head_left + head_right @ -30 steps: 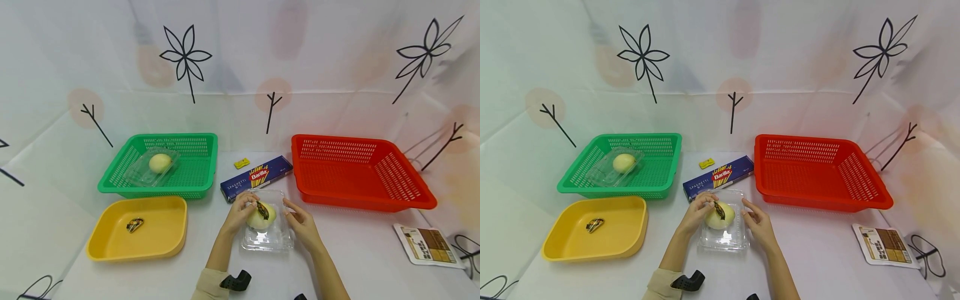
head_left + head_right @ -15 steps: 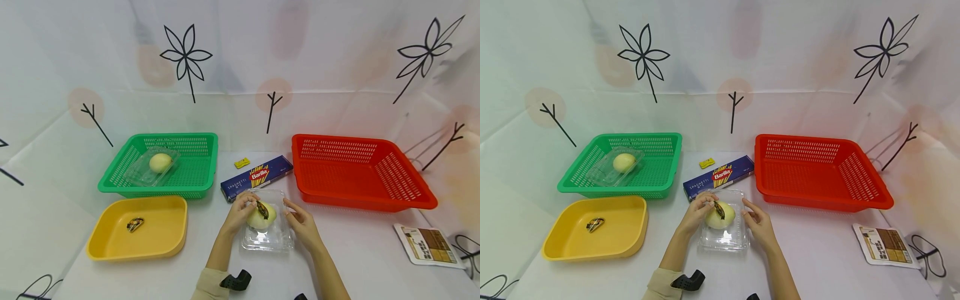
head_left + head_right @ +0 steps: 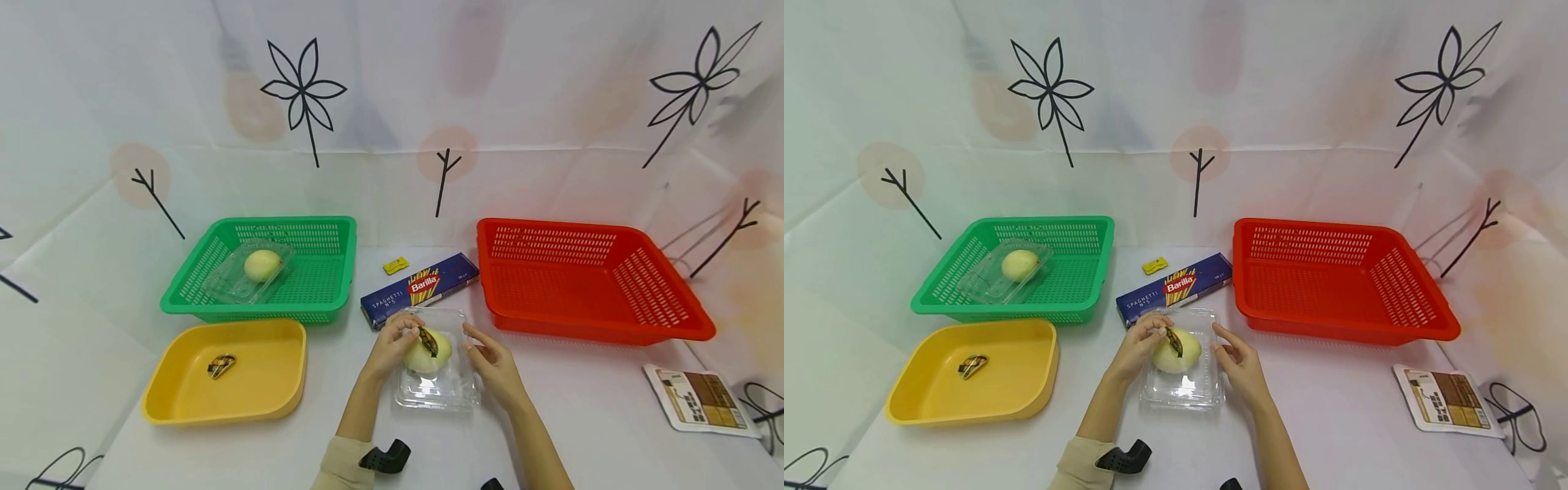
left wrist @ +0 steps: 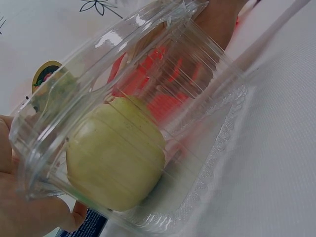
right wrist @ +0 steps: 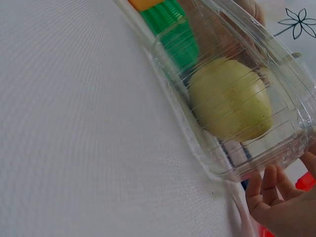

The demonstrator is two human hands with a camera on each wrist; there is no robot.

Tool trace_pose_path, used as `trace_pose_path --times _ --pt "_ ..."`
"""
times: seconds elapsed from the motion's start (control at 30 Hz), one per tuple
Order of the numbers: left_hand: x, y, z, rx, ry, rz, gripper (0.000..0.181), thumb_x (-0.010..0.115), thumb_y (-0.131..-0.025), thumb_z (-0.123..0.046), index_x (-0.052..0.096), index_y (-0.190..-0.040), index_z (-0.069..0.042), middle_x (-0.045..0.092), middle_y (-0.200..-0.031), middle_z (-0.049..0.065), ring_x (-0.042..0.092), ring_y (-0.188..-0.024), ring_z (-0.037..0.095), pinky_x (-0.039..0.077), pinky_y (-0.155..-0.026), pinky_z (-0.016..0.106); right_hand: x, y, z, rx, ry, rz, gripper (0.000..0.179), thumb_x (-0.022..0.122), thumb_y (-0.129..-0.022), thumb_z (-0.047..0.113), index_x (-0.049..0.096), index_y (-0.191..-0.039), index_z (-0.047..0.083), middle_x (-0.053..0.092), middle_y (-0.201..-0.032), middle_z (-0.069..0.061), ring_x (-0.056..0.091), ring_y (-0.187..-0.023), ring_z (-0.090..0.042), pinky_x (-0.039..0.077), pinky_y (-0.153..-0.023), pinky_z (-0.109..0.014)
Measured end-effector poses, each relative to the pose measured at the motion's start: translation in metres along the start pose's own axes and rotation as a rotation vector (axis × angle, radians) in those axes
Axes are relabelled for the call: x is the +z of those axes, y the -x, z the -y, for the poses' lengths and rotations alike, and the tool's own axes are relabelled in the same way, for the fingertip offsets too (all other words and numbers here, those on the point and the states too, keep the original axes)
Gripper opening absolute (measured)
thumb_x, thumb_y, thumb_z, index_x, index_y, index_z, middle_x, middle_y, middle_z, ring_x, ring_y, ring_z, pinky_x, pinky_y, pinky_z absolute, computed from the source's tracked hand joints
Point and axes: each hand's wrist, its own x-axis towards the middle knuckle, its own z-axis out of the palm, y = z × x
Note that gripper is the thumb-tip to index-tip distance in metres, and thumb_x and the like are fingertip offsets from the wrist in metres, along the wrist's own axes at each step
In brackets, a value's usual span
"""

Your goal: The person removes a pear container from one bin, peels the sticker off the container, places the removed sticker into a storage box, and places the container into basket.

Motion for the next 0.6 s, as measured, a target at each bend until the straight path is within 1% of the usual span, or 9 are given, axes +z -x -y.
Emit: trace_pose_path --times 0.17,0.33,0.43,0.6 --pt "0.0004 -0.0008 0.0005 -0.005 -0.003 -0.011 0.015 0.051 -0.088 0.004 0.052 -0.089 0.019 0.053 -0.115 0.023 0.029 -0.13 0.027 0.013 -0.113 0.049 0.0001 -0.0002 0.001 0.001 -0.004 -0.003 0.04 0.058 -0.092 0.008 0.052 -0.131 -0.003 0.058 -0.124 -0.006 0.062 -0.09 -0.011 0.048 -0.073 -0.017" --pt "0.0007 -0.0017 0.0005 -0.001 -0.005 -0.019 0.017 0.052 -0.09 0.002 0.055 -0.094 0.019 0.053 -0.115 0.024 0.031 -0.129 0.029 0.014 -0.112 0.049 -0.0002 -0.0004 0.0006 0.005 -0.005 -0.007 0.04 0.058 -0.093 0.008 0.052 -0.131 -0.003 0.058 -0.124 -0.008 0.061 -0.09 -0.01 0.048 -0.074 -0.017" --pt "0.0004 -0.0014 0.0006 -0.007 -0.003 -0.023 0.018 0.052 -0.09 0.001 0.057 -0.096 0.018 0.053 -0.116 0.024 0.031 -0.129 0.029 0.014 -0.112 0.049 -0.0003 -0.0003 0.0 0.006 -0.003 -0.006 0.04 0.058 -0.093 0.009 0.052 -0.131 -0.002 0.058 -0.124 -0.006 0.062 -0.093 -0.012 0.048 -0.076 -0.016" --pt "-0.0001 -0.0003 0.0 -0.01 0.008 -0.021 0.018 0.052 -0.09 0.002 0.055 -0.095 0.019 0.052 -0.116 0.024 0.032 -0.128 0.029 0.014 -0.112 0.047 -0.0001 0.0002 -0.0001 0.003 -0.007 -0.004 0.04 0.058 -0.092 0.008 0.052 -0.131 -0.003 0.059 -0.124 -0.003 0.062 -0.093 -0.014 0.049 -0.078 -0.016"
